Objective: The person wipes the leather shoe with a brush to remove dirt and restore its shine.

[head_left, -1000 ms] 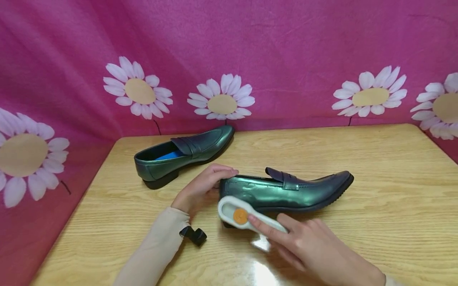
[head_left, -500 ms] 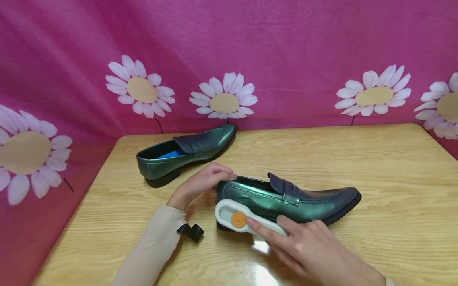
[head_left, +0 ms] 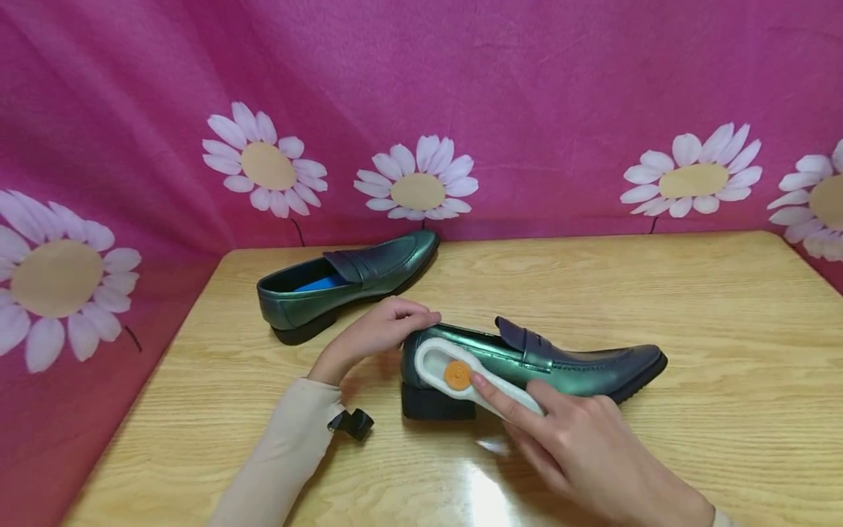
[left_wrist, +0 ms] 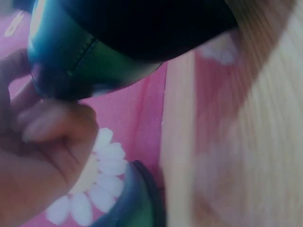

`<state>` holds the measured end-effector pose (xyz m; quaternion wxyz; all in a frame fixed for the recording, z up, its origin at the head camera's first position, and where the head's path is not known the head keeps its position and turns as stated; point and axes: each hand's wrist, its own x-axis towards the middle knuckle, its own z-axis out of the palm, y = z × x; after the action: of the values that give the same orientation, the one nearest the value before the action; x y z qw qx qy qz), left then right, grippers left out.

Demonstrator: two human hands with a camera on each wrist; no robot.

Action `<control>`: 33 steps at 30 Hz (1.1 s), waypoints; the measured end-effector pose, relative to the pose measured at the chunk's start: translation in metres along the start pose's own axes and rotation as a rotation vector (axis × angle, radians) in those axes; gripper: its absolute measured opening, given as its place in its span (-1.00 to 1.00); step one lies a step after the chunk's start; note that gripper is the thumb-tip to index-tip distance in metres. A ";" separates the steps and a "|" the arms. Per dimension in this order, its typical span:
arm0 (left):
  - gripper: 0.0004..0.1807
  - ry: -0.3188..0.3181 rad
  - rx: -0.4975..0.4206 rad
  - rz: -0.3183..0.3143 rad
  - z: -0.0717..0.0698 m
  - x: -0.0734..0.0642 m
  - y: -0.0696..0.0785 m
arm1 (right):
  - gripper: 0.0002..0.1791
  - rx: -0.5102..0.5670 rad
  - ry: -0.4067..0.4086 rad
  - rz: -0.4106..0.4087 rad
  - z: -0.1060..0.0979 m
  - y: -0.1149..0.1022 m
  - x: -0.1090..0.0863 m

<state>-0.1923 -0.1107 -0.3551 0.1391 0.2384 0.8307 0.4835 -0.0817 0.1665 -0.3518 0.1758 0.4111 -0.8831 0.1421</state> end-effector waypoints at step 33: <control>-0.53 0.037 0.216 -0.035 0.005 -0.002 0.010 | -0.42 -0.015 0.021 -0.022 -0.002 0.005 -0.002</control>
<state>-0.1859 -0.1044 -0.3491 0.1054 0.2285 0.8844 0.3930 -0.0844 0.1717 -0.3512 0.1897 0.4181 -0.8776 0.1377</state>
